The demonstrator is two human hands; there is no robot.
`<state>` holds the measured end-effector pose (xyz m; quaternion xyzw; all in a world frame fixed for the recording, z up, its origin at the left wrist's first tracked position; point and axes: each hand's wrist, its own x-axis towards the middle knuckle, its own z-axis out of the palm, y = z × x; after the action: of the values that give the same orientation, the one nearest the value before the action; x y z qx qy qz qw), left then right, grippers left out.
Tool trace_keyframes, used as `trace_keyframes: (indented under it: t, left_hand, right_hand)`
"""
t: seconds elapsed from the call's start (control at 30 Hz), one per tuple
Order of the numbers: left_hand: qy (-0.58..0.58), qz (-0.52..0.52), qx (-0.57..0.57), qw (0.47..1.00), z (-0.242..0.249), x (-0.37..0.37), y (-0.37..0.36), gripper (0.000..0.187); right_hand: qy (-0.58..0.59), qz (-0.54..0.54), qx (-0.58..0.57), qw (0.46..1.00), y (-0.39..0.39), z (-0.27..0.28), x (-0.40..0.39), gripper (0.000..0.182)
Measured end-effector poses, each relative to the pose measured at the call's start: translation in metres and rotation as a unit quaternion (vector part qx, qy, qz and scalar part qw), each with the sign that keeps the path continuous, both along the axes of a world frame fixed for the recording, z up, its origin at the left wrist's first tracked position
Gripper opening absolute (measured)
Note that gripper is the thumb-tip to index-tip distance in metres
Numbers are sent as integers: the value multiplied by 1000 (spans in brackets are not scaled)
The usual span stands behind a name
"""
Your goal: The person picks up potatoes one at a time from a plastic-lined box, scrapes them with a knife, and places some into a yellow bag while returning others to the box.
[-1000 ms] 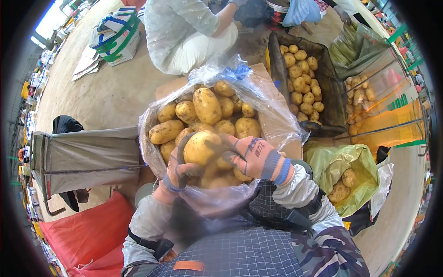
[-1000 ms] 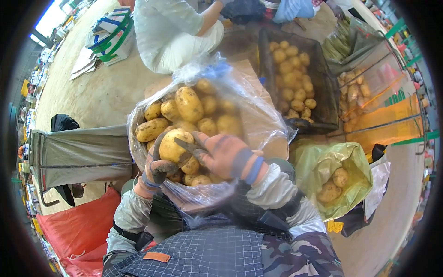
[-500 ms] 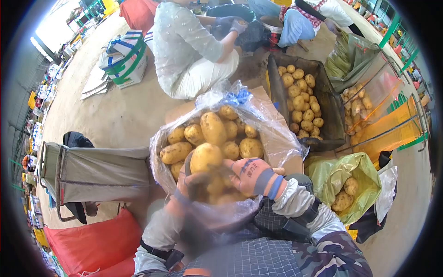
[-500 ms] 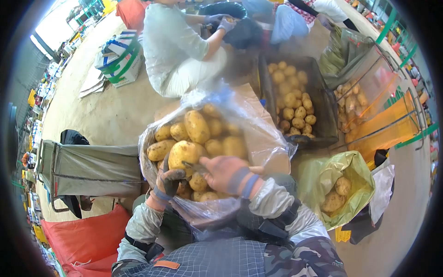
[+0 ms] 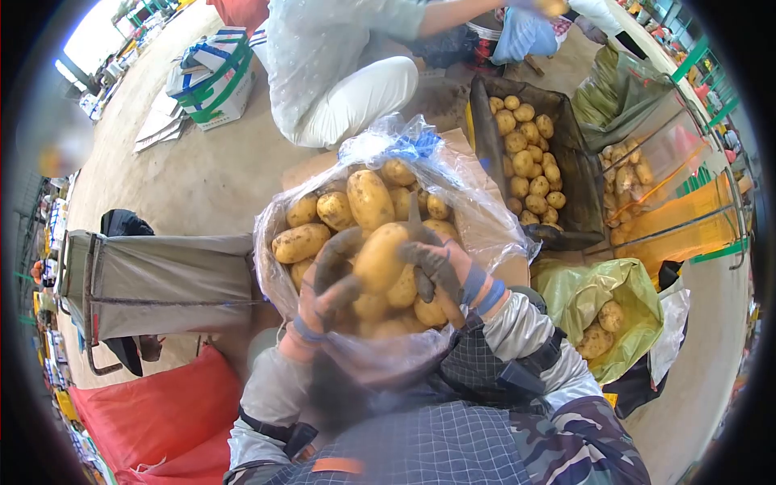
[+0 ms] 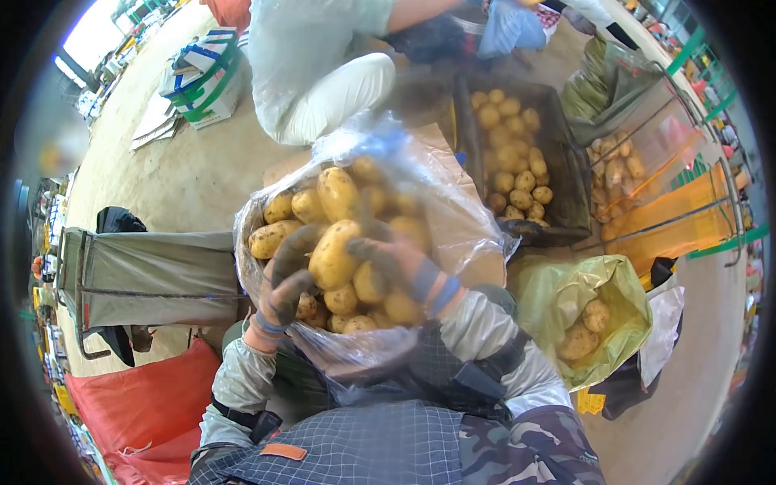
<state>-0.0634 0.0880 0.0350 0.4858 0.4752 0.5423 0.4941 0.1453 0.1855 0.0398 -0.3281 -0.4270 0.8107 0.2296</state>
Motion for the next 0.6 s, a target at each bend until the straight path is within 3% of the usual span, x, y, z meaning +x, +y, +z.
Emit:
trace_keyframes:
  t: [0.13,0.2,0.3,0.4,0.43,0.5,0.53,0.6]
  left_hand:
    - [-96,5,-14,995,-3,-8,-3,62]
    - [-132,20,-15,991,-2,-4,-2,61]
    - [-66,-33,4,997,-6,-21,-7,63]
    - [14,11,99,995,-18,-13,2,62]
    - [62,36,137,988,-23,-10,4,61]
    - [13,38,126,991,-30,-8,6,60]
    - [-108,41,63,991,-27,-5,4,60]
    - [-165,-44,16,985,-31,-14,1,62]
  right_hand:
    - [81,48,-180,979,5,-1,4,37]
    - [86,31,-185,979,1,0,0,35]
    - [100,27,-182,978,-5,-6,-7,33]
    - [101,-10,-206,973,-2,-24,-5,34]
    - [136,-67,-144,978,-4,-16,-4,35]
    - [191,-132,-95,968,7,-6,19,37]
    - [223,-132,-117,959,17,-2,38,39]
    - [244,-235,-56,939,25,17,77,42]
